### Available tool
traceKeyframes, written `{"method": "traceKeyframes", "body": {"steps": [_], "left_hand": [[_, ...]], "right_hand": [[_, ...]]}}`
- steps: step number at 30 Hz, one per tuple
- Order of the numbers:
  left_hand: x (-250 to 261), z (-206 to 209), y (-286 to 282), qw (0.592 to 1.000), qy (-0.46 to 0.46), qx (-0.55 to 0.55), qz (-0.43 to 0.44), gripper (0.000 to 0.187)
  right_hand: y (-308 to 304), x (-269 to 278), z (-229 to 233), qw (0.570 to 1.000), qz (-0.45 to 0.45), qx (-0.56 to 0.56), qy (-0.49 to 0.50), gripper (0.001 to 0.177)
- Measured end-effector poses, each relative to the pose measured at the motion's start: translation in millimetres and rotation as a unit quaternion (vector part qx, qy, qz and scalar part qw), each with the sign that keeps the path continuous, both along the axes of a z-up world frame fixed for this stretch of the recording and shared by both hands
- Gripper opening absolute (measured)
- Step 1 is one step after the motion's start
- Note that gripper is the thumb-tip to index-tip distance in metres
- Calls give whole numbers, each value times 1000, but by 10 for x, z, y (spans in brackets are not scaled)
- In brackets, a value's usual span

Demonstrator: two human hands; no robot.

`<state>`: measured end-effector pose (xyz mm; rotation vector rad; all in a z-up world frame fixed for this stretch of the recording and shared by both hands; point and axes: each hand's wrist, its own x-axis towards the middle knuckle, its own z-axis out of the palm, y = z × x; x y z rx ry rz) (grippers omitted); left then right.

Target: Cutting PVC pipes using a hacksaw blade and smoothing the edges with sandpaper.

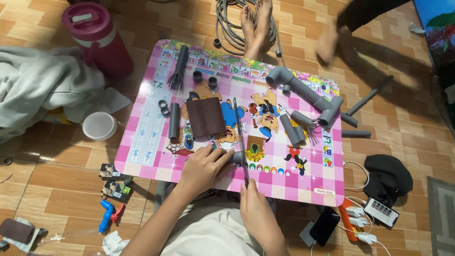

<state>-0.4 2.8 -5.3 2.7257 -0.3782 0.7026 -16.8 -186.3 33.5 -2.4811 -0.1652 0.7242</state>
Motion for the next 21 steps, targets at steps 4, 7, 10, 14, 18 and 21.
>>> {"method": "traceKeyframes", "body": {"steps": [4, 7, 10, 14, 18, 21], "left_hand": [[2, 56, -15, 1000, 17, -11, 7, 38], [5, 45, -18, 1000, 18, -11, 10, 37], [-3, 26, -19, 1000, 19, -8, 14, 38], [-13, 75, -27, 1000, 17, -17, 12, 38], [-19, 76, -28, 999, 26, -14, 11, 35], [-10, 48, -31, 1000, 15, -17, 16, 40]], "right_hand": [[41, 92, 132, 1000, 7, -20, 19, 22], [29, 98, 130, 1000, 3, -5, 29, 23], [39, 80, 123, 1000, 1, -6, 24, 22], [-22, 18, -7, 999, 20, -21, -14, 19], [27, 77, 376, 989, -53, 14, 140, 17], [-73, 77, 320, 989, -94, 76, 90, 23]]}}
